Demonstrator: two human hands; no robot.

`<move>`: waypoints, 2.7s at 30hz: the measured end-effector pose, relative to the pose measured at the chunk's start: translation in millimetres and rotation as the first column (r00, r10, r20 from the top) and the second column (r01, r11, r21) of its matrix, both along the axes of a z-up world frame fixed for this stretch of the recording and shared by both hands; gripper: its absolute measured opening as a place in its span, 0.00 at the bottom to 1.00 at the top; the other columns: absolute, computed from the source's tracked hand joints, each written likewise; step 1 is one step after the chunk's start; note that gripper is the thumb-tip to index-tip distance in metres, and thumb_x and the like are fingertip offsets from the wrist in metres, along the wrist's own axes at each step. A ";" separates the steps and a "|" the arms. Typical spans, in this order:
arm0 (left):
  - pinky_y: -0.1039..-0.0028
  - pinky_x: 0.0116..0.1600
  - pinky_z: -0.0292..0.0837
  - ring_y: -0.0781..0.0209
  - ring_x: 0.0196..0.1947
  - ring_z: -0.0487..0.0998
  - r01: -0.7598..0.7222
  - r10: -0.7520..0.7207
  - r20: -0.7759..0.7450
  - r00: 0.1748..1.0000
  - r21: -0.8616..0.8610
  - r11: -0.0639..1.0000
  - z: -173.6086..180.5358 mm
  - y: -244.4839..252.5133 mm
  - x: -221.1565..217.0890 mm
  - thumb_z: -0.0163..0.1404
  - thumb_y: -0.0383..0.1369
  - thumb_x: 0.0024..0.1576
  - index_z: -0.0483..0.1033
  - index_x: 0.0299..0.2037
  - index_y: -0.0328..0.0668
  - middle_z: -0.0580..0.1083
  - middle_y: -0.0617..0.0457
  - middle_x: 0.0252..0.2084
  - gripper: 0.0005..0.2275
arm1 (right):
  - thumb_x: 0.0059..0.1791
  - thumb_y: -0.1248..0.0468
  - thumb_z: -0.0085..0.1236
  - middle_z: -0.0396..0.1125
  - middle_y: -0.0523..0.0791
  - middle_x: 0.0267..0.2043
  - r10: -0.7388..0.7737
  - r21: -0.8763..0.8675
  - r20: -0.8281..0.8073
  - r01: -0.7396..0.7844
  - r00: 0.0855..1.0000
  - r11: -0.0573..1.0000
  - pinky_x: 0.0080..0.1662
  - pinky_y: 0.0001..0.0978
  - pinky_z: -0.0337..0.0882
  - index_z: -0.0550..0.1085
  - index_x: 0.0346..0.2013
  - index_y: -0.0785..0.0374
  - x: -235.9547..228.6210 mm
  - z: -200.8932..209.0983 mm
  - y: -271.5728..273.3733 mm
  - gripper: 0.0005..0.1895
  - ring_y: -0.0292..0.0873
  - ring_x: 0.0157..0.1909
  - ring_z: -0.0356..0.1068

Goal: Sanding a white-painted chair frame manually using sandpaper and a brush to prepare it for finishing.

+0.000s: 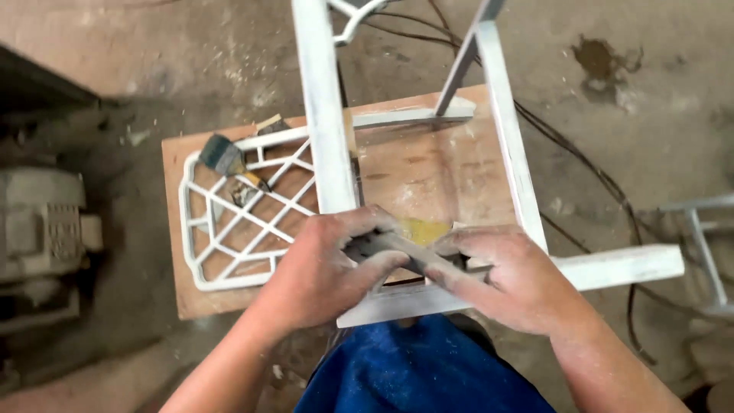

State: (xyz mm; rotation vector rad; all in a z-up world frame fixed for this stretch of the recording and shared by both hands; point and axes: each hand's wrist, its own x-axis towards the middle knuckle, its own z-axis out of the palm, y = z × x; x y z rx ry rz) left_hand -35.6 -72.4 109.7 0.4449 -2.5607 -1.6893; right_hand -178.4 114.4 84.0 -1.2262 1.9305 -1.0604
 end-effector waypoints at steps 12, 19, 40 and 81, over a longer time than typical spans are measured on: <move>0.80 0.42 0.77 0.67 0.40 0.77 0.181 -0.171 -0.067 0.983 0.508 0.842 -13.2 -38.0 -17.1 0.51 0.33 0.63 0.68 0.52 0.37 0.73 0.51 0.42 0.12 | 0.47 0.55 0.60 0.81 0.38 0.43 -0.490 0.191 0.019 0.478 0.871 0.857 0.52 0.29 0.75 0.83 0.41 0.53 2.8 -8.4 28.8 0.12 0.34 0.44 0.79; 0.67 0.39 0.67 0.56 0.33 0.73 0.470 -0.305 0.442 0.844 -0.334 0.817 -2.7 -13.7 -1.8 0.52 0.35 0.60 0.68 0.43 0.49 0.74 0.51 0.37 0.07 | 0.55 0.41 0.49 0.70 0.49 0.60 -0.467 0.323 -0.436 0.617 0.770 0.717 0.58 0.65 0.64 0.73 0.61 0.62 -71.4 -71.7 75.0 0.31 0.56 0.61 0.67; 0.53 0.50 0.78 0.47 0.45 0.80 0.829 -0.422 0.854 0.304 -0.456 -0.325 -16.8 22.8 -26.6 0.51 0.32 0.62 0.80 0.48 0.42 0.79 0.51 0.50 0.08 | 0.55 0.35 0.49 0.76 0.46 0.38 -0.422 0.289 -0.429 0.565 0.798 0.773 0.45 0.55 0.68 0.74 0.40 0.50 -77.9 -88.9 84.6 0.24 0.59 0.41 0.73; 0.54 0.56 0.80 0.51 0.55 0.77 0.884 -0.183 0.875 0.448 -0.404 0.234 56.1 25.5 -42.4 0.44 0.25 0.57 0.66 0.68 0.71 0.59 0.73 0.75 0.28 | 0.52 0.41 0.54 0.78 0.36 0.39 -0.510 0.121 -0.438 0.611 0.740 0.782 0.46 0.60 0.70 0.81 0.50 0.50 -78.6 -96.3 87.9 0.22 0.51 0.45 0.76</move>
